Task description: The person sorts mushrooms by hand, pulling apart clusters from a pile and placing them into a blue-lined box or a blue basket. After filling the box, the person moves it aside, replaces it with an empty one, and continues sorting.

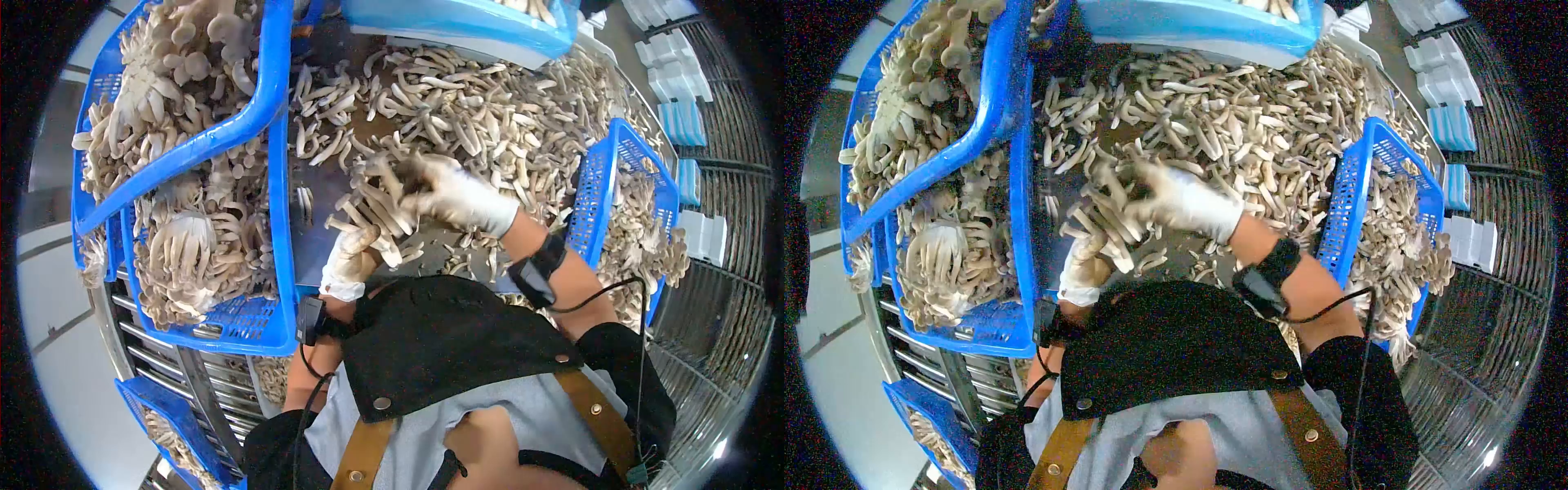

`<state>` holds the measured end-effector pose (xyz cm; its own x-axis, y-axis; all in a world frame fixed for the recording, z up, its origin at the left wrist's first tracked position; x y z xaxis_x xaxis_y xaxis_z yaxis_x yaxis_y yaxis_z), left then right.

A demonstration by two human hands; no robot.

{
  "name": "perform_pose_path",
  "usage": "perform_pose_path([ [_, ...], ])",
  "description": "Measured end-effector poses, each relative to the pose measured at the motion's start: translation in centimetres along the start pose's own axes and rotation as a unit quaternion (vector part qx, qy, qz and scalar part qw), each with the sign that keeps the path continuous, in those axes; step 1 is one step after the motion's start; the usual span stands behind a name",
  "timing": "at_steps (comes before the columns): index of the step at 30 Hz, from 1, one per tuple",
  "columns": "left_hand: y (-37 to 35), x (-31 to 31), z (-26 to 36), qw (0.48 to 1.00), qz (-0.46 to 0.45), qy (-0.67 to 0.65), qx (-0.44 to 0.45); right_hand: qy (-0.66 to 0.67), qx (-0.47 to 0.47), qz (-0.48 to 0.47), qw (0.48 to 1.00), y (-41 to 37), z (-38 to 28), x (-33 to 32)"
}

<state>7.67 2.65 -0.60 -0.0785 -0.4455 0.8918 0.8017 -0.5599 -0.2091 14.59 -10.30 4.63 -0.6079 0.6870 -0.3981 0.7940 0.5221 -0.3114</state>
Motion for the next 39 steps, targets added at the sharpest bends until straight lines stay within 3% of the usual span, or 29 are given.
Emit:
perform_pose_path([
  [1, 0.0, -1.0, -0.9, 1.0, -0.013, -0.002, -0.024, 0.037, -0.021, 0.002, 0.999, -0.8, -0.7, 1.6],
  [2, 0.1, -2.6, -2.1, 0.999, -0.026, -0.003, -0.048, -0.007, -0.043, 0.025, 0.999, -1.5, -1.0, 2.4],
  [3, 0.2, -7.7, -3.7, 0.998, 0.003, 0.057, -0.039, -0.051, -0.065, 0.047, 0.996, -2.2, -1.2, 2.8],
  [5, -0.2, -4.2, -4.0, 0.997, 0.001, -0.01, -0.081, -0.116, -0.056, 0.032, 0.991, -3.2, -0.7, 3.5],
  [6, -0.2, -3.1, -4.2, 0.997, 0.0, -0.008, -0.074, -0.076, -0.002, -0.009, 0.997, -3.8, -0.8, 3.2],
  [9, -0.5, -3.3, -5.1, 0.998, 0.027, -0.001, -0.058, 0.085, 0.043, 0.048, 0.994, -4.9, 1.6, 1.0],
  [11, 0.9, -3.0, -5.1, 0.987, -0.114, 0.108, 0.021, 0.098, -0.045, 0.149, 0.983, -4.6, 1.0, -1.7],
  [12, 0.8, -3.8, -6.4, 0.984, -0.131, 0.112, -0.039, 0.108, -0.091, 0.116, 0.983, -3.9, 0.6, -1.3],
  [14, -0.7, -4.9, -8.4, 0.966, -0.164, 0.121, -0.161, -0.049, -0.226, 0.034, 0.972, -3.2, 0.1, 1.1],
  [15, -1.0, -2.7, -8.5, 0.975, -0.147, 0.068, -0.152, -0.112, -0.299, 0.003, 0.948, -3.2, 0.0, 2.4],
  [16, -1.4, -0.3, -8.5, 0.981, -0.132, 0.014, -0.141, -0.134, -0.258, -0.103, 0.951, -2.5, 1.1, 4.4],
  [17, -2.6, -0.9, -8.9, 0.993, 0.008, -0.03, -0.114, -0.153, -0.212, -0.21, 0.942, -2.2, 2.4, 6.6],
  [19, -2.8, -2.6, -10.2, 0.985, -0.07, -0.035, -0.156, -0.004, -0.135, -0.195, 0.971, -3.7, 1.7, 6.5],
  [20, -2.8, -2.5, -10.5, 0.982, -0.087, -0.037, -0.166, 0.015, -0.061, -0.231, 0.971, -5.1, -0.1, 5.5],
  [21, -2.9, -2.2, -10.8, 0.978, -0.103, -0.039, -0.176, 0.043, -0.101, -0.17, 0.979, -5.1, 0.2, 4.9],
  [22, -2.8, -1.7, -10.3, 0.988, 0.028, -0.023, -0.147, 0.071, -0.142, -0.106, 0.982, -5.0, 0.7, 4.4],
  [23, -2.1, 0.1, -10.1, 0.985, -0.064, -0.009, -0.16, 0.097, -0.182, -0.039, 0.978, -5.1, 1.3, 3.5],
  [25, -1.1, 3.6, -9.6, 0.949, -0.252, 0.022, -0.187, 0.18, -0.012, -0.01, 0.984, -5.6, 2.7, 1.9],
  [26, -2.1, -1.2, -9.4, 0.977, -0.043, 0.023, -0.209, 0.176, -0.088, 0.02, 0.98, -6.2, 1.7, 1.2],
  [27, -2.5, -3.1, -9.3, 0.977, 0.046, 0.052, -0.203, 0.131, -0.164, 0.038, 0.977, -6.9, 1.4, 1.0],
  [28, -2.4, -3.0, -9.5, 0.976, 0.053, 0.062, -0.2, 0.086, -0.238, 0.062, 0.965, -7.8, 1.1, 0.8],
  [30, -1.8, -1.4, -9.4, 0.978, 0.033, 0.067, -0.196, -0.002, -0.15, 0.034, 0.988, -8.2, 0.6, 2.4],
  [31, -1.2, -0.6, -9.2, 0.977, 0.023, 0.072, -0.198, 0.03, -0.084, -0.054, 0.995, -7.6, -0.1, 3.6],
  [32, -0.5, 0.2, -8.7, 0.978, 0.015, 0.076, -0.196, -0.024, -0.122, -0.053, 0.991, -7.4, -0.3, 4.2],
  [33, 0.1, 1.1, -8.0, 0.977, 0.007, 0.08, -0.195, -0.077, -0.159, -0.048, 0.983, -7.3, -0.4, 4.8],
  [35, 1.1, 2.8, -6.8, 0.977, -0.008, 0.078, -0.196, -0.082, -0.118, -0.034, 0.989, -6.9, 0.8, 4.9],
  [37, 1.4, 4.3, -6.8, 0.975, -0.024, 0.045, -0.215, -0.006, -0.113, 0.035, 0.993, -8.5, 1.1, 3.1],
  [39, 1.3, 6.1, -8.3, 0.962, -0.045, -0.05, -0.263, 0.01, -0.04, 0.119, 0.992, -10.9, 2.4, 0.9],
])
Point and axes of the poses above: each hand's wrist, its own y-axis towards the middle knuckle, its own x-axis out of the palm, z = x × y, the point moved 8 cm from there along y, towards the middle knuckle, and after that the axes turned 5 degrees about -z, right-handed, at the moved point
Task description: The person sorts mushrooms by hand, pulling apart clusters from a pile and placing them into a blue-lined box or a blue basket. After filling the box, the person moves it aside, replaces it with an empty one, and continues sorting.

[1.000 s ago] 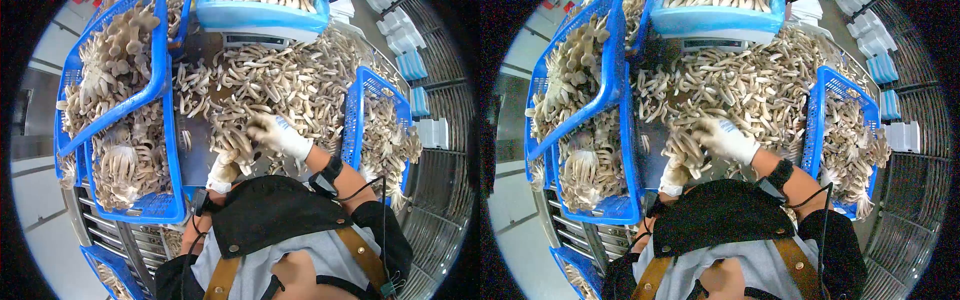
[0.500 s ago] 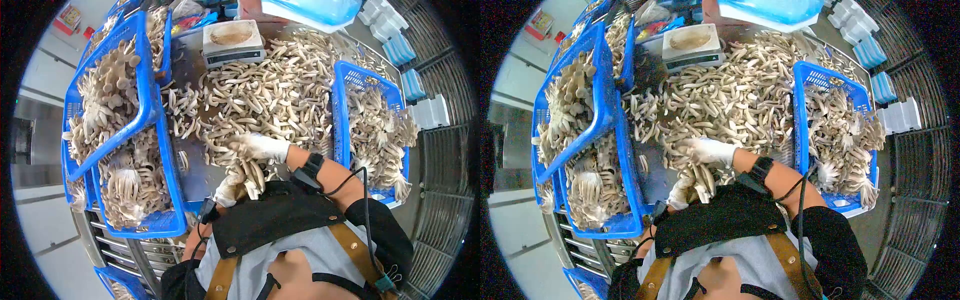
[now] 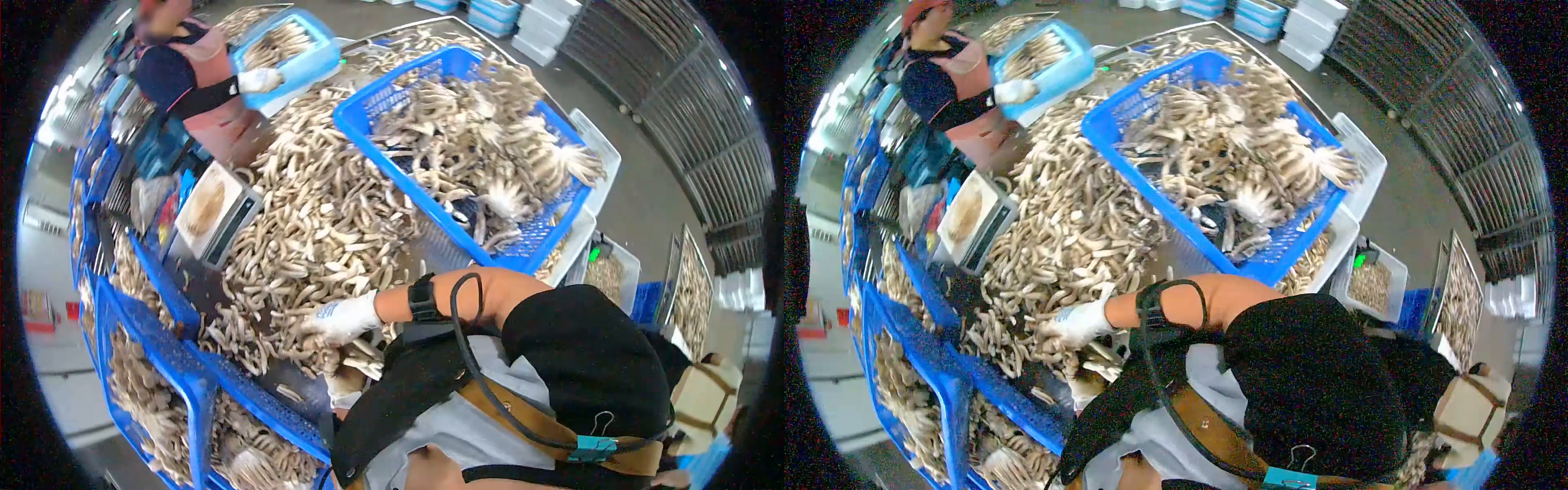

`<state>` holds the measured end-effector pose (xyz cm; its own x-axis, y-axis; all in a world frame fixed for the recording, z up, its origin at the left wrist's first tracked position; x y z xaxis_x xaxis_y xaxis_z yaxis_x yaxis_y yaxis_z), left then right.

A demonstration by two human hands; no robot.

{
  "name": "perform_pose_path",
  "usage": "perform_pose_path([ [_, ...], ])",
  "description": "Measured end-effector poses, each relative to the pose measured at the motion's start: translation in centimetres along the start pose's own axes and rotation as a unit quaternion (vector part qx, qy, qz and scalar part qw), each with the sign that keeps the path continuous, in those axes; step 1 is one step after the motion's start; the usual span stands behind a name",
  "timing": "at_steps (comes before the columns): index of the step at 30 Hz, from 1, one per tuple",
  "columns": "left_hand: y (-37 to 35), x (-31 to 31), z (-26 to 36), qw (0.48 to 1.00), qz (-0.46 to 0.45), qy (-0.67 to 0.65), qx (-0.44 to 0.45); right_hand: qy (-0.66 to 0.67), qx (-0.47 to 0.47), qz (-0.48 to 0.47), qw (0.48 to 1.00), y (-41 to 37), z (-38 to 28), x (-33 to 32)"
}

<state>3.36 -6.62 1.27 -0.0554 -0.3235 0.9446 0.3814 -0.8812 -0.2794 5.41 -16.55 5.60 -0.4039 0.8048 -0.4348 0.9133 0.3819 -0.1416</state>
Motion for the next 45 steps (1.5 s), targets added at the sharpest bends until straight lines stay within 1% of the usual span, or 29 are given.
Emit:
perform_pose_path([
  [2, 1.4, 2.2, -3.3, 0.969, -0.064, -0.21, -0.116, 0.02, -0.006, 0.126, 0.992, -2.6, 0.7, -3.3],
  [4, 2.8, 1.5, -4.1, 0.965, -0.091, -0.206, -0.134, 0.042, 0.002, 0.184, 0.982, -5.8, 1.4, -5.1],
  [5, 3.4, -0.1, -2.9, 0.985, -0.103, -0.108, -0.088, 0.014, 0.013, 0.209, 0.978, -7.2, 1.6, -5.1],
  [6, 3.8, -1.5, -0.9, 0.992, 0.012, 0.123, 0.019, -0.014, 0.022, 0.232, 0.972, -8.3, 1.3, -5.1],
  [8, 5.1, -1.2, -1.0, 0.965, 0.084, 0.247, 0.024, -0.209, 0.005, 0.231, 0.95, -7.7, 2.9, -2.0],
  [9, 6.5, -1.8, -2.0, 0.974, 0.034, 0.223, -0.011, -0.302, -0.004, 0.237, 0.923, -8.0, 1.5, -1.8],
  [10, 7.5, -4.5, -1.5, 0.949, 0.099, 0.298, 0.017, -0.079, 0.127, 0.134, 0.979, -8.3, 3.7, -0.2],
  [12, 8.0, -6.6, -2.6, 0.952, 0.144, 0.268, -0.02, -0.068, 0.139, 0.12, 0.981, -8.2, 5.9, 0.8],
  [13, 7.9, -7.3, -3.4, 0.953, 0.166, 0.249, -0.037, -0.026, 0.082, 0.205, 0.975, -8.5, 6.2, 0.5],
  [14, 7.4, -7.9, -4.1, 0.954, 0.189, 0.228, -0.053, 0.024, 0.093, 0.165, 0.982, -7.8, 9.3, 2.4],
  [15, 6.8, -7.8, -4.5, 0.966, 0.177, 0.185, -0.045, 0.156, 0.074, 0.142, 0.975, -8.1, 9.4, 3.0],
  [17, 6.1, -5.9, -5.4, 0.967, 0.188, 0.171, 0.013, 0.419, 0.055, 0.1, 0.901, -8.7, 9.7, 4.4],
  [19, 5.1, -6.5, -5.9, 0.962, 0.208, 0.173, 0.031, 0.203, 0.041, 0.127, 0.97, -9.2, 9.4, 4.4],
  [20, 4.6, -6.8, -6.2, 0.955, 0.236, 0.175, 0.053, -0.012, 0.067, 0.085, 0.994, -10.1, 6.2, 3.4],
  [21, 4.1, -7.1, -6.7, 0.96, 0.238, 0.141, 0.04, -0.015, 0.037, 0.083, 0.996, -9.4, 6.7, 4.4],
  [22, 3.8, -7.1, -7.0, 0.965, 0.236, 0.107, 0.029, 0.008, 0.078, 0.012, 0.997, -9.0, 8.3, 5.7],
  [24, 3.7, -7.3, -7.6, 0.975, 0.217, 0.043, 0.0, -0.056, -0.007, 0.088, 0.995, -8.7, 7.4, 5.1],
  [26, 3.3, -9.4, -6.5, 0.967, 0.237, 0.071, 0.057, -0.061, 0.115, -0.028, 0.991, -8.1, 4.6, 3.0],
  [27, 3.5, -11.0, -6.0, 0.968, 0.219, 0.069, 0.102, -0.098, 0.008, 0.054, 0.994, -8.1, 3.8, 2.2],
  [28, 3.7, -9.9, -5.4, 0.985, 0.131, 0.037, 0.105, -0.152, -0.09, 0.142, 0.974, -8.6, 1.9, 1.1],
  [30, 3.1, -9.9, -4.7, 0.962, 0.218, -0.019, 0.165, -0.234, -0.12, 0.187, 0.947, -9.0, -0.3, 0.3],
  [33, 3.2, -6.5, -3.1, 0.959, 0.16, 0.113, 0.203, -0.303, -0.201, 0.154, 0.919, -7.6, -1.5, 1.4],
  [36, 1.7, -2.3, -3.0, 0.992, 0.102, 0.058, 0.049, -0.343, -0.237, 0.141, 0.898, -6.0, -6.8, 0.0],
  [39, 1.3, -1.4, -0.8, 0.983, 0.118, 0.131, 0.054, -0.369, -0.231, 0.186, 0.881, -5.4, -8.2, 0.2],
  [41, 3.2, -3.7, 0.3, 0.977, 0.077, 0.168, 0.102, -0.248, -0.19, 0.237, 0.92, -6.8, -7.7, -0.5],
  [42, 2.4, 1.2, -0.3, 0.98, 0.044, 0.169, 0.092, -0.16, -0.161, 0.286, 0.931, -8.1, -6.8, -0.8],
  [43, 2.7, 0.5, 0.0, 0.963, 0.079, 0.242, 0.092, 0.039, -0.104, 0.39, 0.914, -9.8, -4.1, -0.1],
  [44, 3.3, -0.2, -0.2, 0.939, 0.109, 0.313, 0.091, -0.095, -0.002, 0.382, 0.919, -11.1, -3.5, 0.4],
  [45, 4.0, 1.5, -0.9, 0.912, 0.045, 0.389, 0.125, 0.165, 0.002, 0.411, 0.897, -11.8, 1.0, 3.3],
])
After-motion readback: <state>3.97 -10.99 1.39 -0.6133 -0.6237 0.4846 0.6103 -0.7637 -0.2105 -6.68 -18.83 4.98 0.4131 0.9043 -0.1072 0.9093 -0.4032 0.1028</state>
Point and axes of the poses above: each hand's wrist, its own y-axis towards the middle knuckle, its own x-axis out of the palm, z = x × y, the point moved 8 cm from there along y, towards the middle knuckle, and after that the axes turned 5 degrees about -z, right-handed, at the moved point
